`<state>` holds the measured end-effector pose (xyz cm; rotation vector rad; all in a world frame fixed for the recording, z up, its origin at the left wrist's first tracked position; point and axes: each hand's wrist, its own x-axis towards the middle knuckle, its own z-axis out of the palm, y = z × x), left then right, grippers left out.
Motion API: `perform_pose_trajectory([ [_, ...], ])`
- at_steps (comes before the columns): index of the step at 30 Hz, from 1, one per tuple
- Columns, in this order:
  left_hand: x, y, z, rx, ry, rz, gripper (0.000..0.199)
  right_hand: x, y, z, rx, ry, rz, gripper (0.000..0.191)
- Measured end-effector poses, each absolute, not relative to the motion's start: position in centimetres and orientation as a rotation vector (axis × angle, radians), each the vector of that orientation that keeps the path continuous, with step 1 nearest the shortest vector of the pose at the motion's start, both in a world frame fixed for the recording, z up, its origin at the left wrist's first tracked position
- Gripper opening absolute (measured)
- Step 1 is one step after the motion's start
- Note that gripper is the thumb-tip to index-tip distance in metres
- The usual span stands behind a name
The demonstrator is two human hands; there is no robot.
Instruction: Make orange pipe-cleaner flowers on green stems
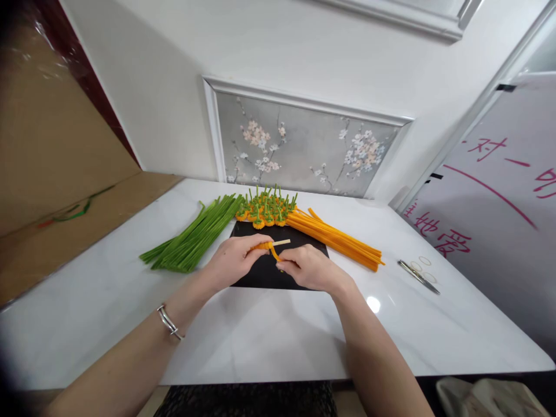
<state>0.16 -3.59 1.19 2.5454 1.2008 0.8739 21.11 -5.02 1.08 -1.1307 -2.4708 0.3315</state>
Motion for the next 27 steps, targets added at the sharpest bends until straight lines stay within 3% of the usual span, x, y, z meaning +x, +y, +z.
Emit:
perform_pose_trajectory([
  [17,0.1,-3.5,0.5,2.718,1.101,0.690,0.028,21.2,-4.8,1.8,-1.102,-2.069,0.194,0.022],
  [27,0.8,-4.0,0.8,2.659,1.008,0.743,0.020,21.9,-2.5,0.1,-1.222,-2.033,0.521,0.041],
])
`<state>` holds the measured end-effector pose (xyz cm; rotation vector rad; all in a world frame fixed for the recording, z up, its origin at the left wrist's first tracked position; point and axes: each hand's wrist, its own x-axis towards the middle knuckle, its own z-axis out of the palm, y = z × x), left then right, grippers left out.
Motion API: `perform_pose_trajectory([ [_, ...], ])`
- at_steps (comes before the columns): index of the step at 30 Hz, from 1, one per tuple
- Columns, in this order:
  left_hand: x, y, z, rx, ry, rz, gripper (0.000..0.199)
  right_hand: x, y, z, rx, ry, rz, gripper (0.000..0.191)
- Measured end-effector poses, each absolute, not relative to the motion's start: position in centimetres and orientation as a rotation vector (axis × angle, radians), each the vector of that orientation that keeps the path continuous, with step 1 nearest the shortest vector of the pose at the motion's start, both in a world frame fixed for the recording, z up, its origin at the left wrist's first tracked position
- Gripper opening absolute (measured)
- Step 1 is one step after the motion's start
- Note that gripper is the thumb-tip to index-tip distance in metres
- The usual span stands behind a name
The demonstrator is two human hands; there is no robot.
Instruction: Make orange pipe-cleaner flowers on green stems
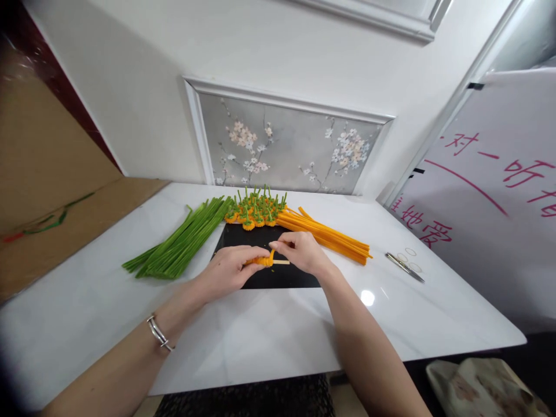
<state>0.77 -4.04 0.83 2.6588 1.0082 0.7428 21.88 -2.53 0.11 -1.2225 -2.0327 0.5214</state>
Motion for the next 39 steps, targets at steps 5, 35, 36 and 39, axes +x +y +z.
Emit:
perform_pose_trajectory([
  [5,0.6,-3.9,1.0,2.496,1.030,0.821,0.033,21.8,-2.3,-0.5,-1.255,-2.083,0.622,0.046],
  [35,-0.3,-3.1,0.6,2.524,1.248,0.742,0.032,20.6,-4.1,0.8,-0.977,-2.115,0.173,0.018],
  [36,-0.2,-3.2,0.6,2.523,1.239,0.729,0.032,20.6,-4.0,0.9,-0.968,-2.076,0.186,0.017],
  [39,-0.1,-3.2,0.6,2.516,1.201,0.728,0.030,20.7,-3.7,0.9,-0.994,-1.981,0.242,0.013],
])
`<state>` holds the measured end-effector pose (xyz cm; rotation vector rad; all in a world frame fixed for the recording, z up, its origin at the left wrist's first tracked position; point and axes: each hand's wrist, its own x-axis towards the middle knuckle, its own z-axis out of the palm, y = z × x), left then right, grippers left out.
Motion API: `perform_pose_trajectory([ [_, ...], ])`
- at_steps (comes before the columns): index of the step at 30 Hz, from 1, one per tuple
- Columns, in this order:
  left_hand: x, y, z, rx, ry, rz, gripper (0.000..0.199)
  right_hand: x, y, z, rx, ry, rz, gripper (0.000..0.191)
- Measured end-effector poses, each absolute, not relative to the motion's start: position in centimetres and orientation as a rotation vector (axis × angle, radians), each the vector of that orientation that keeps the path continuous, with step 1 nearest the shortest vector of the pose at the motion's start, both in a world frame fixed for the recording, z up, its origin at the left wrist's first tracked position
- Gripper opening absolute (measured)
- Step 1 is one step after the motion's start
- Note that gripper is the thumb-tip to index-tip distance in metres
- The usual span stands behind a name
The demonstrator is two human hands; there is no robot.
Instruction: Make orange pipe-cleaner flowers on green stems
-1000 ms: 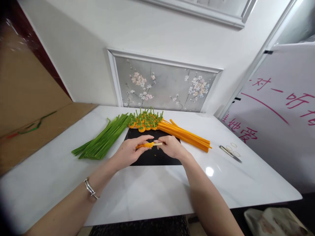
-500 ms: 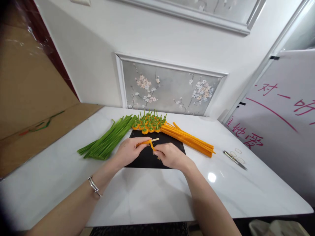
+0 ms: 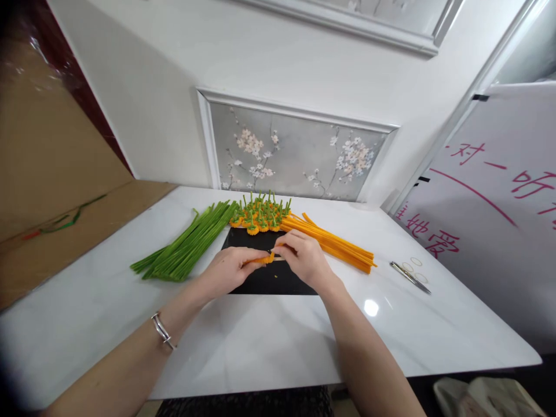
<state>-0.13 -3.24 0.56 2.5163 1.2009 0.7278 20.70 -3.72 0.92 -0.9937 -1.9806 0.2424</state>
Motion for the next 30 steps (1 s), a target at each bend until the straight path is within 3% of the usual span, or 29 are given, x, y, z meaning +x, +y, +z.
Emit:
perform_pose_trajectory([
  [13,0.0,-3.2,0.8,2.406,1.034,0.800,0.026,21.6,-2.2,-0.6,-1.271,-2.004,0.508,0.032],
  [30,-0.9,-1.8,-0.1,2.264,1.167,0.823,0.034,19.4,-3.5,-1.2,-1.312,-2.441,0.341,0.021],
])
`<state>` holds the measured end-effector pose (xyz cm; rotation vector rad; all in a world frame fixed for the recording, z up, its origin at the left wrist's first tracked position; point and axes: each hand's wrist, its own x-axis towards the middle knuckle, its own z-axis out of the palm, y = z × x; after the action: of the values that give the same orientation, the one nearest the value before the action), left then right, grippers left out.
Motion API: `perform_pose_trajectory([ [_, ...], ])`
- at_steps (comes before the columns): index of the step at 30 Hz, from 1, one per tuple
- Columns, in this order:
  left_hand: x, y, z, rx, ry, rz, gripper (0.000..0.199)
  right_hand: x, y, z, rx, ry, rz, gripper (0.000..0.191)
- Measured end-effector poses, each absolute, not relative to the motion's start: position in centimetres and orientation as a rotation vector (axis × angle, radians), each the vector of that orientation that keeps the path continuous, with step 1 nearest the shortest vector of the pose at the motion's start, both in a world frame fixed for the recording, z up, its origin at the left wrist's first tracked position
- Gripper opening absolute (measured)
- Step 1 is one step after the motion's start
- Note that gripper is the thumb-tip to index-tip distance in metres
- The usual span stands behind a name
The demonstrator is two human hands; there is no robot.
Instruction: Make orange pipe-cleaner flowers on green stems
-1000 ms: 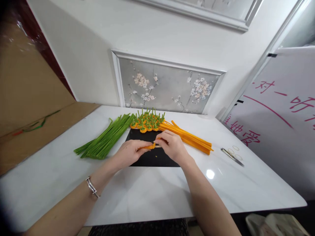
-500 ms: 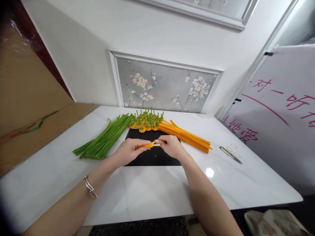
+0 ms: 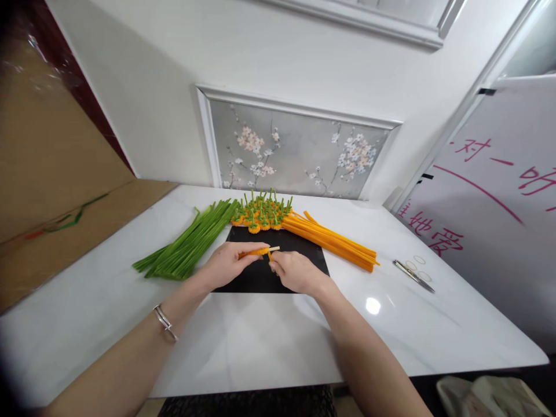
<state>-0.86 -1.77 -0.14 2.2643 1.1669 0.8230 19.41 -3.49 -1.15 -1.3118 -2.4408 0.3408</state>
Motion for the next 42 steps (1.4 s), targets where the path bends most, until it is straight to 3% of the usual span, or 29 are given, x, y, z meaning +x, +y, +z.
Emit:
perform_pose_trajectory([
  [10,-1.1,-1.4,-0.6,2.356,1.348,0.721,0.036,19.1,-4.1,-0.5,-1.460,-2.468,0.069,0.019],
  [18,-0.5,-1.9,-0.5,2.461,1.334,0.639,0.033,19.3,-3.6,-0.8,-1.337,-2.376,-0.127,0.021],
  [23,-0.3,-2.2,-0.3,2.478,1.276,0.650,0.031,19.7,-2.7,-1.2,-1.131,-2.192,0.040,0.021],
  [30,0.1,-2.5,-0.3,2.620,1.352,0.658,0.036,19.9,-1.9,-1.9,-1.159,-1.982,0.605,0.019],
  [37,0.5,-2.8,-0.2,2.521,1.409,0.670,0.025,19.7,-2.2,-1.7,-1.160,-1.923,0.630,0.021],
  [42,0.3,-2.6,-0.4,2.489,1.281,0.647,0.030,19.3,-3.1,-0.8,-1.147,-1.932,0.657,0.018],
])
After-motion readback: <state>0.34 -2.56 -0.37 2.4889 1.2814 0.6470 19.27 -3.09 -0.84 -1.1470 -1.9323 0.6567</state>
